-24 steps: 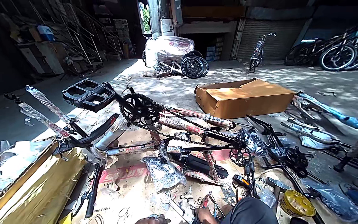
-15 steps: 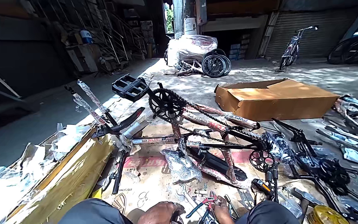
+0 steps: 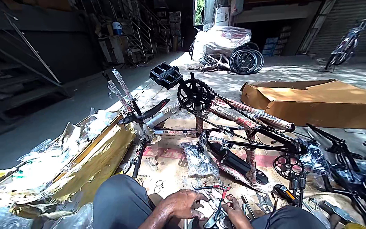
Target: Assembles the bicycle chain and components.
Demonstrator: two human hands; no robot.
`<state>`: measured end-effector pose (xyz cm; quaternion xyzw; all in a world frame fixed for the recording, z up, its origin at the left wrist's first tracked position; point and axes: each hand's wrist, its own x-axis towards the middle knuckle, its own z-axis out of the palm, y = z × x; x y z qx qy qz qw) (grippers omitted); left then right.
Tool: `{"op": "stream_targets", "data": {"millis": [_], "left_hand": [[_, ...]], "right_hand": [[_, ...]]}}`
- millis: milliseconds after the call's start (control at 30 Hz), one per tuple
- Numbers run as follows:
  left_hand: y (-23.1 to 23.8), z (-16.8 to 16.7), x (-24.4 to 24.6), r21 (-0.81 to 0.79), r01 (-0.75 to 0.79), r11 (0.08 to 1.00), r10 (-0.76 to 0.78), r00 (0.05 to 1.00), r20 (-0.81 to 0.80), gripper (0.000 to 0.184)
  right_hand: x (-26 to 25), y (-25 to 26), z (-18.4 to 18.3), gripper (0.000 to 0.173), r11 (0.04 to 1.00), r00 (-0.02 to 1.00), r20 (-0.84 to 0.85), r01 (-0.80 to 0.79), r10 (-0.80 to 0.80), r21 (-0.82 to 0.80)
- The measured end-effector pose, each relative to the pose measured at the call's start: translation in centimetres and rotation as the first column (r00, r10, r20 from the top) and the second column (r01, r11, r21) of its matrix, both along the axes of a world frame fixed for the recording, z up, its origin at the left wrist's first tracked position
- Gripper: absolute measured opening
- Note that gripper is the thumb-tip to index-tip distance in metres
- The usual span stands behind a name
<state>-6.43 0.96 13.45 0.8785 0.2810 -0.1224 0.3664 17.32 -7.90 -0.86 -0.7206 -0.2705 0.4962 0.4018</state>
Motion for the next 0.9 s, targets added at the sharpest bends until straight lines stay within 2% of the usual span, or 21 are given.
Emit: {"op": "stream_targets", "data": {"millis": [67,133,233,333,400,467,567,667,767,900], "left_hand": [[0.4,0.2,0.2,-0.044,-0.011,0.999,0.017,0.992,0.126,0.054],[0.9,0.4,0.6,-0.061,-0.024,0.998,0.035,0.982,0.185,0.053],[2.1,0.4,0.9,-0.005,-0.048,0.999,0.048,0.991,0.125,0.053],[3.9,0.8,2.2,0.069,-0.075,0.995,0.073,0.997,0.029,0.045],[6.3,1.5,4.3,0.118,-0.128,0.985,0.12,0.99,0.067,0.041],[9.8,1.8,7.0,0.204,-0.217,0.955,0.18,0.966,0.188,0.037],[15.9,1.3,12.0,0.378,-0.345,0.859,0.225,0.918,0.327,0.037],[21.0,0.5,16.2,0.491,-0.388,0.78,0.286,0.919,0.273,0.045],[24.2,-0.2,18.5,0.477,-0.373,0.796,0.362,0.925,0.119,0.054],[25.9,-0.2,20.0,0.368,-0.557,0.745,0.533,0.828,0.174,0.042]], "right_hand": [[0.1,0.1,-0.3,0.059,1.0,1.0,0.013,-0.018,0.017,0.024],[0.1,0.4,-0.4,0.06,0.999,1.0,0.002,-0.03,0.03,0.029],[0.1,0.9,-0.9,0.065,0.997,0.998,-0.015,-0.061,0.062,0.045],[0.0,1.5,-1.2,0.068,0.997,0.998,-0.016,-0.065,0.066,0.047],[-0.2,1.8,-1.0,0.069,0.997,0.997,-0.051,-0.051,0.055,0.061],[-0.5,2.1,-0.5,0.07,0.998,0.996,-0.082,-0.042,0.046,0.049],[-0.4,2.9,0.5,0.068,0.997,0.986,-0.168,0.027,-0.013,0.078],[1.4,4.5,2.6,0.065,0.99,0.971,-0.223,0.105,-0.081,0.099],[4.7,7.1,3.7,0.056,0.982,0.992,-0.118,0.062,-0.042,0.176],[9.1,13.3,2.9,0.052,0.967,0.994,0.099,-0.075,0.052,0.243]]}}
